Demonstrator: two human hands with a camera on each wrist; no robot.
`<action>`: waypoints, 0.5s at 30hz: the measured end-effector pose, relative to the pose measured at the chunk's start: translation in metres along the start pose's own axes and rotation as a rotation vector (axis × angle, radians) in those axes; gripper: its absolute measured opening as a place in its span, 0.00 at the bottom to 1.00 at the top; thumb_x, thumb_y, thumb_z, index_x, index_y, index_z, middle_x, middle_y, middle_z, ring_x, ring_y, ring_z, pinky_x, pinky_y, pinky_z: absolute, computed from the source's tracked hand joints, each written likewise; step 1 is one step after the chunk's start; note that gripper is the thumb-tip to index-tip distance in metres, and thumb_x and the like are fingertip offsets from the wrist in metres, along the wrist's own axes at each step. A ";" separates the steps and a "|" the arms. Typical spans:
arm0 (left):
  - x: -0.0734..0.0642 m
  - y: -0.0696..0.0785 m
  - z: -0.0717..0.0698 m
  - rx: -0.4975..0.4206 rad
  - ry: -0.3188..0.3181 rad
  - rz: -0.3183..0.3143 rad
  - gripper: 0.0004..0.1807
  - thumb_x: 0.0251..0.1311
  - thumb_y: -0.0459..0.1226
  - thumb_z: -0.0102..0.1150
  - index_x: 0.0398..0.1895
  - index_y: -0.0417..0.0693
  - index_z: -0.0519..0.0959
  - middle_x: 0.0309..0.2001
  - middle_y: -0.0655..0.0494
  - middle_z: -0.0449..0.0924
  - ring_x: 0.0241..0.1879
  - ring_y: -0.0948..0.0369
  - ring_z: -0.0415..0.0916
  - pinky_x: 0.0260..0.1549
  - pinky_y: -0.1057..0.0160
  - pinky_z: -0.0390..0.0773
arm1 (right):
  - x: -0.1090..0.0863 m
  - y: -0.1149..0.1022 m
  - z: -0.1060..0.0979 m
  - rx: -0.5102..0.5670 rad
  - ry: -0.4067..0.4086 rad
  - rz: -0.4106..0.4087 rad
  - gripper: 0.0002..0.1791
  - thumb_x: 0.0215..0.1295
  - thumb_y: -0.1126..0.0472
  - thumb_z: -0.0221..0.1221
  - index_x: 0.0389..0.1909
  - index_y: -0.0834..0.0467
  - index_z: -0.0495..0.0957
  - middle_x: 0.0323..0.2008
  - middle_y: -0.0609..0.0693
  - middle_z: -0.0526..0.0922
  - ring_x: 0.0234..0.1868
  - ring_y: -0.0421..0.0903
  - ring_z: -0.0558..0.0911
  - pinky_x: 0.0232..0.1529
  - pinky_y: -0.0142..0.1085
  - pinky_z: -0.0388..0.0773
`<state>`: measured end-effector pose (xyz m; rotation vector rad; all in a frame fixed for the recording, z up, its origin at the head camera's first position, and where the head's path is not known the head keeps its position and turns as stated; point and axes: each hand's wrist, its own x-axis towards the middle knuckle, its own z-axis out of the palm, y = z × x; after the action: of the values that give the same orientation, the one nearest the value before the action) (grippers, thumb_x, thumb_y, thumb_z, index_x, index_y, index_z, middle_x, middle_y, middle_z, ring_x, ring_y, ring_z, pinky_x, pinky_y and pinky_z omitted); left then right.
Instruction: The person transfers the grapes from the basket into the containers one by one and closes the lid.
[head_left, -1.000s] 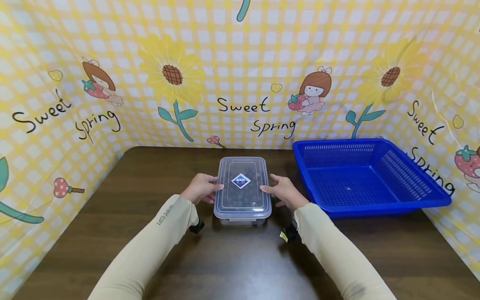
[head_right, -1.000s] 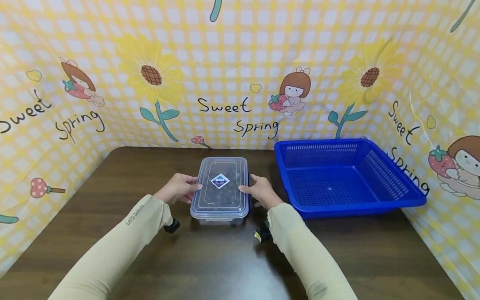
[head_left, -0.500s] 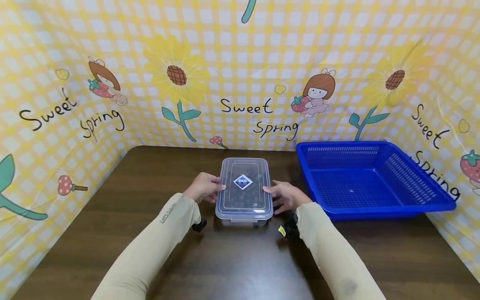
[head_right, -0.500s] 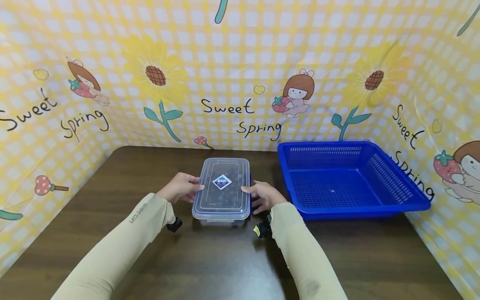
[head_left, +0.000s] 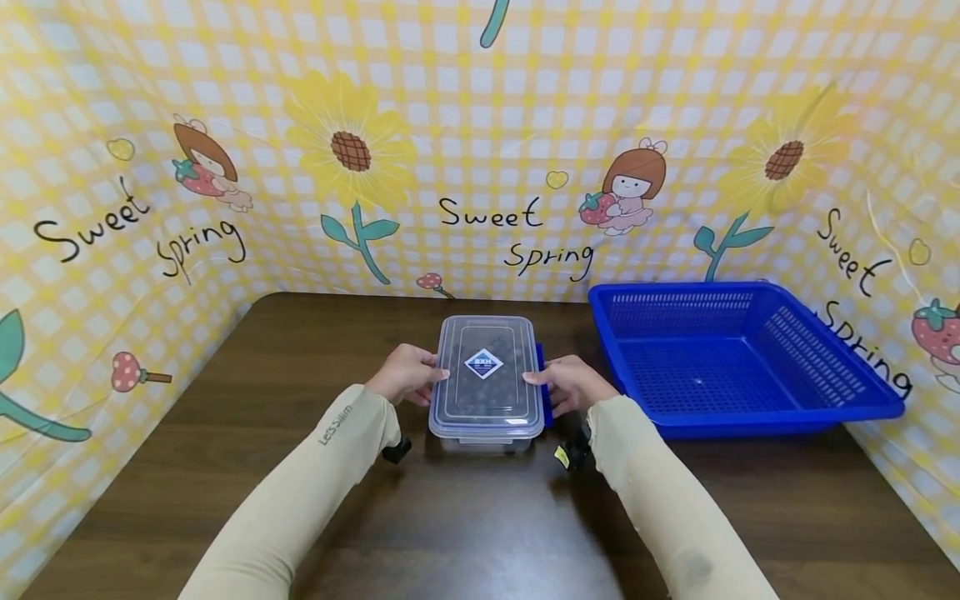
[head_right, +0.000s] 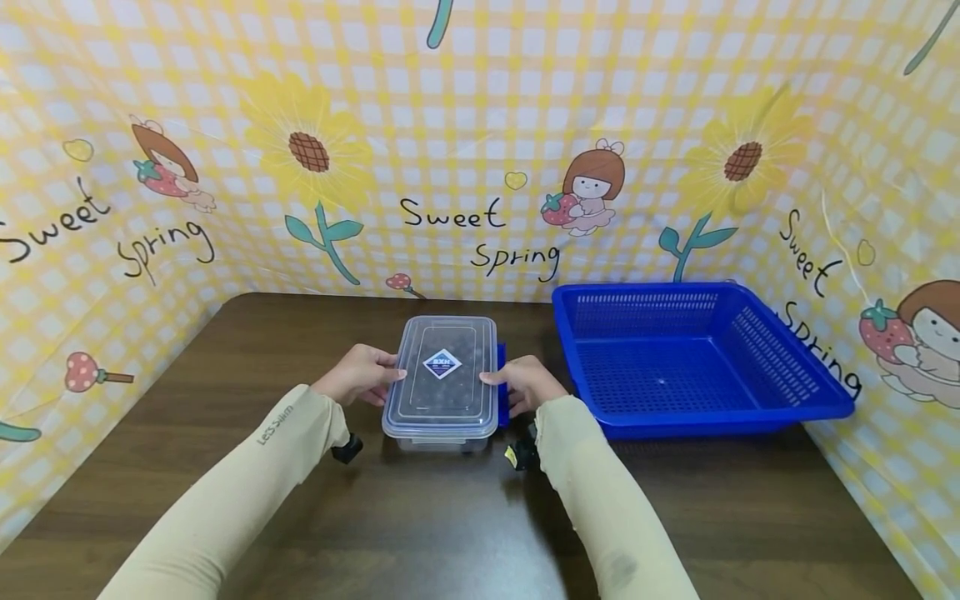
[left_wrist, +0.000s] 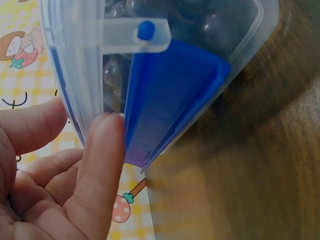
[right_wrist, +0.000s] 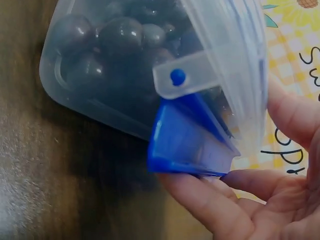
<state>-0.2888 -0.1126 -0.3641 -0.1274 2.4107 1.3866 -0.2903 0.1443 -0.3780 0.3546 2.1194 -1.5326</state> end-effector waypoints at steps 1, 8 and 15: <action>0.000 0.000 -0.001 0.005 -0.002 0.003 0.23 0.62 0.32 0.61 0.58 0.29 0.73 0.32 0.44 0.83 0.19 0.57 0.78 0.22 0.60 0.82 | 0.000 -0.001 0.000 -0.014 0.013 -0.002 0.31 0.64 0.56 0.62 0.63 0.66 0.67 0.51 0.64 0.79 0.52 0.60 0.79 0.50 0.52 0.77; 0.002 0.002 -0.002 0.022 0.008 -0.003 0.21 0.62 0.32 0.60 0.57 0.31 0.74 0.34 0.44 0.83 0.19 0.58 0.77 0.22 0.61 0.82 | -0.003 -0.009 0.003 -0.090 0.093 -0.028 0.26 0.60 0.58 0.66 0.56 0.66 0.74 0.47 0.61 0.82 0.45 0.56 0.82 0.47 0.50 0.79; 0.002 0.003 -0.001 0.033 0.017 -0.005 0.22 0.61 0.31 0.62 0.57 0.30 0.74 0.36 0.43 0.83 0.16 0.60 0.75 0.18 0.64 0.79 | -0.010 -0.014 0.007 -0.156 0.175 -0.055 0.32 0.57 0.60 0.68 0.61 0.66 0.71 0.51 0.60 0.79 0.42 0.54 0.81 0.47 0.49 0.79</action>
<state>-0.2919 -0.1116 -0.3621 -0.1374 2.4444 1.3484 -0.2870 0.1339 -0.3629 0.3904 2.3855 -1.3996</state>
